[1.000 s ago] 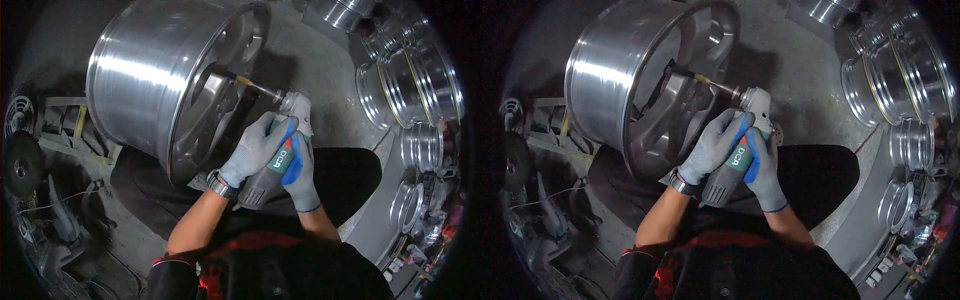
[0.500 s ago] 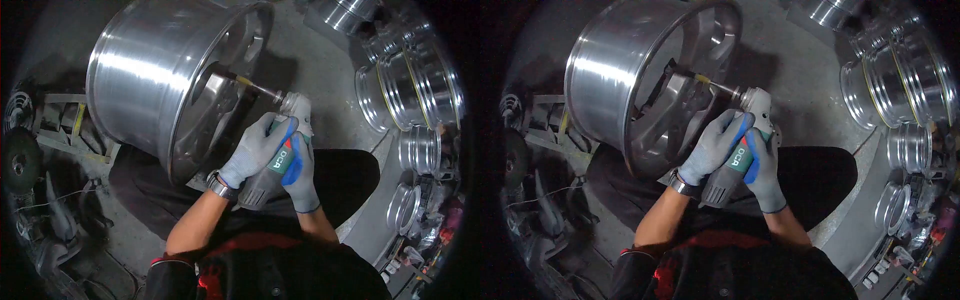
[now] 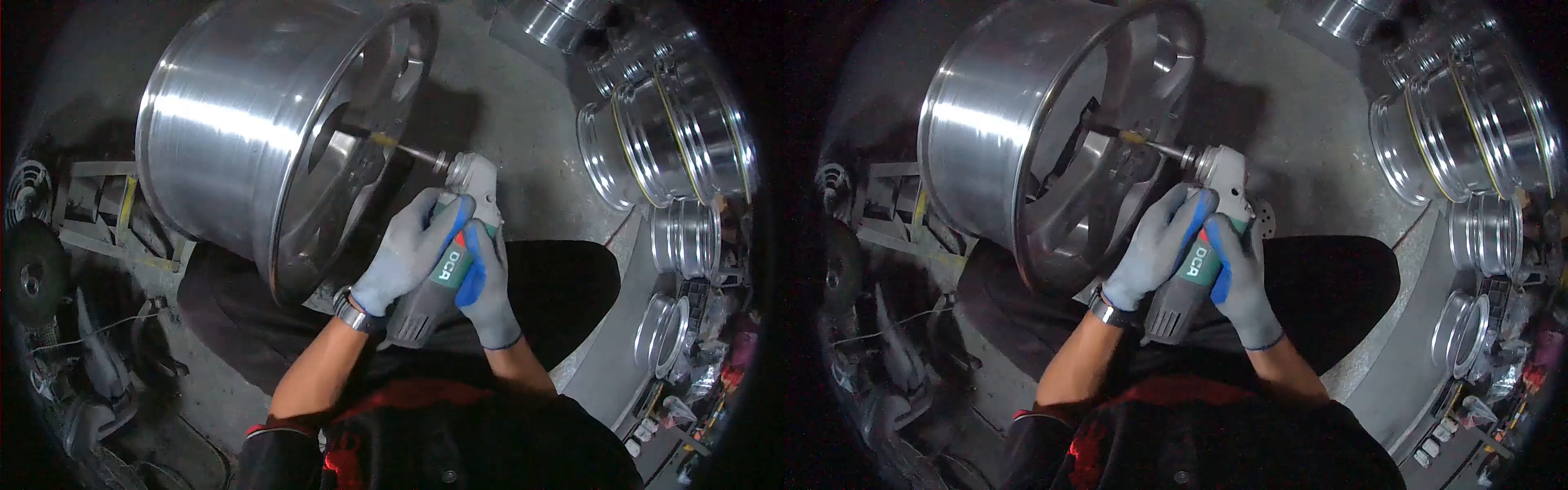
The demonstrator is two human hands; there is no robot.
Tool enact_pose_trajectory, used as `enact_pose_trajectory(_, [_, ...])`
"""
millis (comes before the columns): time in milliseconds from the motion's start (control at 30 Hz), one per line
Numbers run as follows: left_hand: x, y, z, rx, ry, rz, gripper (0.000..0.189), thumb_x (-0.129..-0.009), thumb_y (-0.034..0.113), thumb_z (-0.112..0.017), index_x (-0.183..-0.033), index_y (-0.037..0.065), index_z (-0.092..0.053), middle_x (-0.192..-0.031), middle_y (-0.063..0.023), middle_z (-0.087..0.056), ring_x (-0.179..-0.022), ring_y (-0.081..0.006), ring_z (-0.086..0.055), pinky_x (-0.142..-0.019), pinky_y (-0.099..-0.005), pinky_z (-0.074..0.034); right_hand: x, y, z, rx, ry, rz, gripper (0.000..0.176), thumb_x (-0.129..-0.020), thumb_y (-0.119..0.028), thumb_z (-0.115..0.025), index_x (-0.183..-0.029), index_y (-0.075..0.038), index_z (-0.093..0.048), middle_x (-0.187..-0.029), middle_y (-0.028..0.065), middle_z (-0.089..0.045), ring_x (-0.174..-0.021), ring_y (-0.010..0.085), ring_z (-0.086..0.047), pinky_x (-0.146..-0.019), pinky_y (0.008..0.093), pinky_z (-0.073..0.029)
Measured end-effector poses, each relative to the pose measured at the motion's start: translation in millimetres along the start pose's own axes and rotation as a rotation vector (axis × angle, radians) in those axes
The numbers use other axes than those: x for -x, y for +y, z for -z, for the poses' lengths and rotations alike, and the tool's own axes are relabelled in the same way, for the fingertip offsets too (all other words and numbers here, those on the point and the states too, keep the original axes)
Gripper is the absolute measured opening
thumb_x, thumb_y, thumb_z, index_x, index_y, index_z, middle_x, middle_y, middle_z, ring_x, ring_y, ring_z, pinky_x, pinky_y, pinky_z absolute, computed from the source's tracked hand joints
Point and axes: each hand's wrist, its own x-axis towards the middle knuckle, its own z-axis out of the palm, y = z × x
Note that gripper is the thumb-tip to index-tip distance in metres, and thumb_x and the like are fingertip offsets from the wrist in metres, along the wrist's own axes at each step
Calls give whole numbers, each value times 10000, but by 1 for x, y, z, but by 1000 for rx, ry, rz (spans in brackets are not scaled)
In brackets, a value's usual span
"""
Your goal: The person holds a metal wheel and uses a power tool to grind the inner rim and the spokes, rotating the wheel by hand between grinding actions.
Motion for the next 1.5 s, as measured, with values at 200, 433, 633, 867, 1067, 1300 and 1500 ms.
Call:
enact_pose_trajectory(200, [5,-4,-6,-3,51,24,463,-1012,415,-652,-1138,-30,-648,-937,-190,-709,-891,-188,-682,-813,-352,-525,4,-2,2,46,-47,27,441,-1042,-192,-615,-1448,-81,-486,-1302,58,-604,-1163,136,-615,-983,314,-517])
enact_pose_trajectory(433, [10,-1,-4,-9,20,19,445,-1011,398,-657,-1142,-27,-652,-918,-182,-717,-887,-190,-703,-804,-355,-531,5,3,1,-47,29,-33,448,-1032,-202,-632,-1443,-87,-499,-1286,42,-616,-1141,133,-625,-964,319,-526])
enact_pose_trajectory(633, [17,5,-11,-92,123,87,435,-1009,381,-665,-1144,-32,-652,-951,-191,-728,-928,-216,-718,-836,-350,-534,5,-2,6,-139,5,-171,435,-1037,-197,-625,-1444,-104,-502,-1261,29,-626,-1126,134,-637,-977,319,-524])
enact_pose_trajectory(867, [8,9,1,-72,-67,59,398,-1082,357,-551,-1199,-16,-626,-1017,-80,-652,-950,-107,-581,-866,-283,-481,2,10,2,1,-21,71,442,-1041,-185,-615,-1459,-121,-486,-1293,36,-608,-1169,139,-616,-992,327,-518])
enact_pose_trajectory(1067, [10,2,-4,-22,63,24,423,-1033,364,-641,-1172,-35,-652,-959,-156,-710,-912,-138,-656,-842,-329,-519,4,2,-2,-112,1,-106,453,-1035,-183,-623,-1461,-116,-485,-1320,45,-596,-1208,143,-593,-1027,336,-497])
enact_pose_trajectory(1300, [8,12,-2,-118,36,-74,440,-1043,375,-622,-1203,-35,-636,-972,-165,-703,-936,-144,-649,-854,-328,-515,0,3,1,-37,-28,-40,462,-1054,-197,-584,-1485,-106,-445,-1351,62,-587,-1232,161,-593,-1042,352,-500])
enact_pose_trajectory(1500, [2,16,3,-198,41,-93,439,-1047,368,-610,-1206,-41,-628,-952,-157,-695,-906,-141,-636,-850,-329,-514,-2,0,-10,-115,6,-48,530,-1010,-167,-655,-1486,-101,-432,-1343,62,-580,-1234,145,-568,-1048,339,-476])
